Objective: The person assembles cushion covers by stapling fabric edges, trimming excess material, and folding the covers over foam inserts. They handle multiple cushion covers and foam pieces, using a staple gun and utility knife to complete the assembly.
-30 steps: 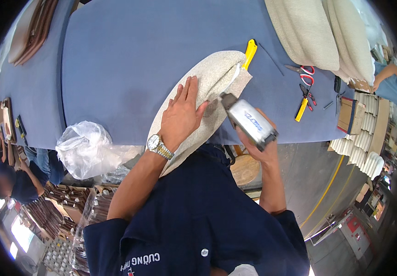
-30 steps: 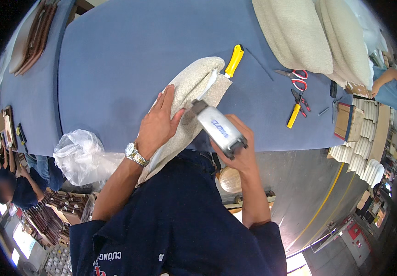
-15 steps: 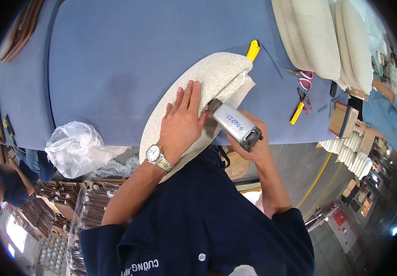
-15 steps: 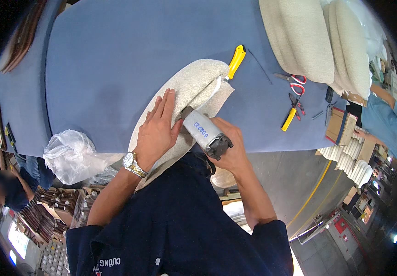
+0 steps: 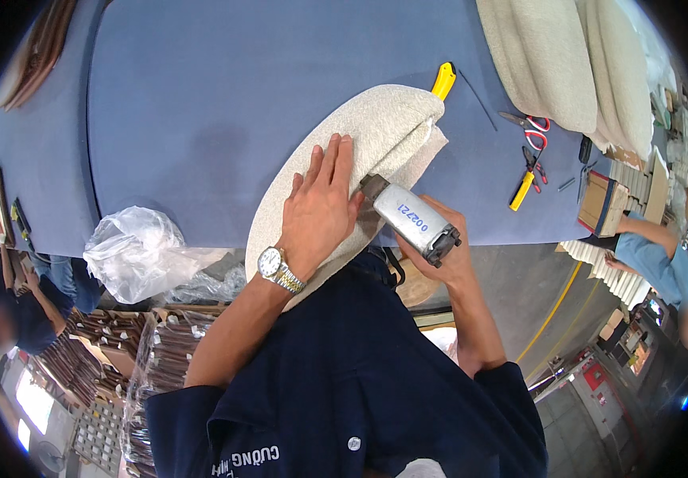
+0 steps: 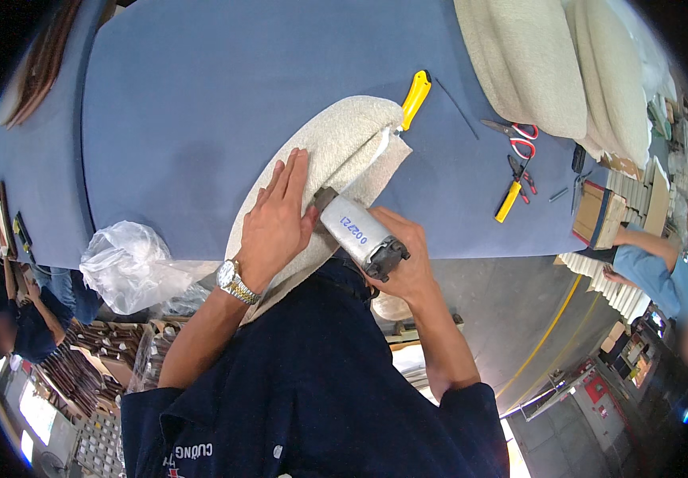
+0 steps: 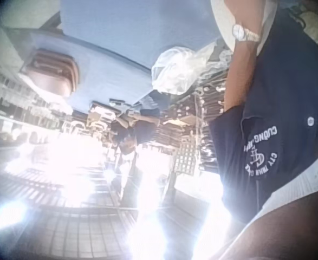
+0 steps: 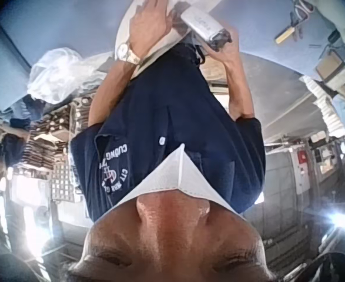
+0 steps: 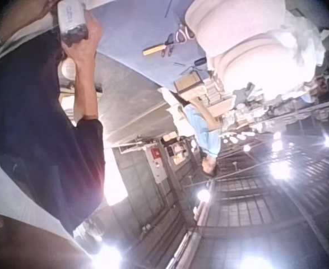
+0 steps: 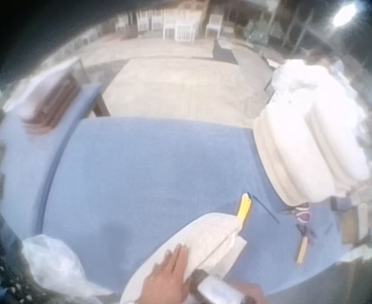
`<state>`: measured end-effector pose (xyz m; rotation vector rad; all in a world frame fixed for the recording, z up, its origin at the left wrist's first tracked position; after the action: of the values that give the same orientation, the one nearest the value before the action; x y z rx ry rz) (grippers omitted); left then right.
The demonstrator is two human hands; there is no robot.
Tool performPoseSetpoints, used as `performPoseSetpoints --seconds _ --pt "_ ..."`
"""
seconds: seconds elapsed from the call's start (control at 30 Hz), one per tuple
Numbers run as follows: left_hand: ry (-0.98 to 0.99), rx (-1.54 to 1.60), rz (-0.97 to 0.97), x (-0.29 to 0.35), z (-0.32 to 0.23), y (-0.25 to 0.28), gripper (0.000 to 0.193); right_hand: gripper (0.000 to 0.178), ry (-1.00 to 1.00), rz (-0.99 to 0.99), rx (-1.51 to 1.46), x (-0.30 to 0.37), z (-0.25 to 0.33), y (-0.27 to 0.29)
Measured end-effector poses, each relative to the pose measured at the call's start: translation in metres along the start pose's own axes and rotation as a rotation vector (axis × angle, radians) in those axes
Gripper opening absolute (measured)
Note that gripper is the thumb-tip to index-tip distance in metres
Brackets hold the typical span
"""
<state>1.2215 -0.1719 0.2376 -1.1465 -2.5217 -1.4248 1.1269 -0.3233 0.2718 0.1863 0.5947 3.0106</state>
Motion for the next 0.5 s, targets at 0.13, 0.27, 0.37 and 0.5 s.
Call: performPoseSetpoints --seconds 0.13,0.27,0.37,0.5 --pt "0.012 0.014 0.019 -0.001 -0.003 0.001 0.084 0.026 -0.039 -0.049 0.044 0.001 -0.007 -0.003" --pt "0.004 0.021 0.002 -0.002 -0.001 0.001 0.086 0.027 -0.031 -0.033 0.076 0.003 -0.006 -0.004" --pt "0.004 0.007 -0.004 -0.002 -0.002 0.003 0.087 0.028 0.04 -0.017 0.056 0.003 0.002 -0.003" --pt "-0.001 0.022 -0.006 -0.003 0.001 0.002 0.088 0.031 0.0 -0.011 0.053 0.007 0.002 -0.006"
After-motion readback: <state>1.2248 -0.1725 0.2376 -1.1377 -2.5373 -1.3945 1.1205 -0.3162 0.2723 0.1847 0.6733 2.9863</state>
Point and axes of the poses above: each hand's wrist, its own x-axis away from the middle knuckle, its own y-axis out of the back of the hand, z = x × y, the point moved 7 cm from there along -x, towards the middle knuckle, and after that the axes turned 3 degrees about y, right-handed, at the moved point
